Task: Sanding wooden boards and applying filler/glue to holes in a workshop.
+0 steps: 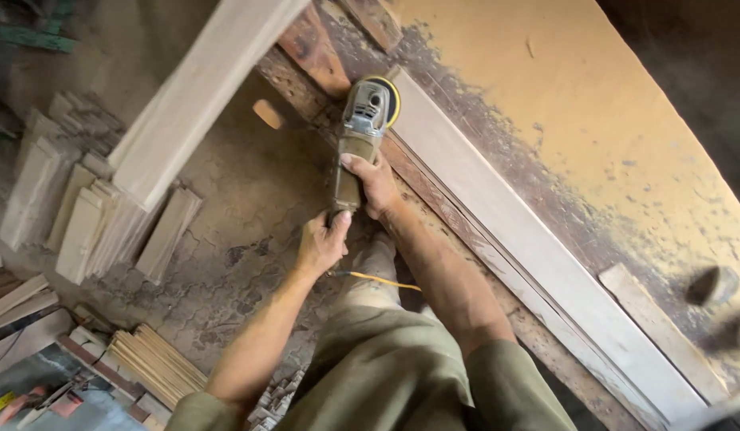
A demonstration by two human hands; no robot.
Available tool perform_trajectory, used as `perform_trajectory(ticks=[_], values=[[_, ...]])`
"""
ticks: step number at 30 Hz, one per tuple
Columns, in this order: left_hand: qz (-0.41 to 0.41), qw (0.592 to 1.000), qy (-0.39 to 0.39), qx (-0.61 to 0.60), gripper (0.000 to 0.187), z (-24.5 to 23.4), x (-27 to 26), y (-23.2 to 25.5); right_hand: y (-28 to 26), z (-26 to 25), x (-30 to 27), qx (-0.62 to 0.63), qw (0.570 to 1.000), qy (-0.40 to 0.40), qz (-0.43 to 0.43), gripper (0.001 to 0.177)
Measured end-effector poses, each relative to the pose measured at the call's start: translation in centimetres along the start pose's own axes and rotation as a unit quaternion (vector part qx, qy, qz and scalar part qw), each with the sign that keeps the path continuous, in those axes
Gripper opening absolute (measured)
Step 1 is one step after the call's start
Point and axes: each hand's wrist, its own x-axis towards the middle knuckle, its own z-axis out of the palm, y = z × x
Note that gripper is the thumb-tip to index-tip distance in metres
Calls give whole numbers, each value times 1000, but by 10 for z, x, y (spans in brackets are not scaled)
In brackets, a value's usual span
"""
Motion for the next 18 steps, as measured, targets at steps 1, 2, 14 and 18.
perform_trajectory(ticks=[1,2,14,18], values=[[-4,1000,-20,-1,53,-4,-4,5,0,1,-5,-2,1000,20,-3,46],[-28,999,-4,42,52,-2,-9,10,-2,-2,-10,13,1000,9,0,48],[1,896,-351,271,65,179,-147,17,-73,-228,-262,-40,987,100,-117,55],[34,830,-516,209,39,294,-209,-31,-49,-384,-374,97,967,67,-227,78]])
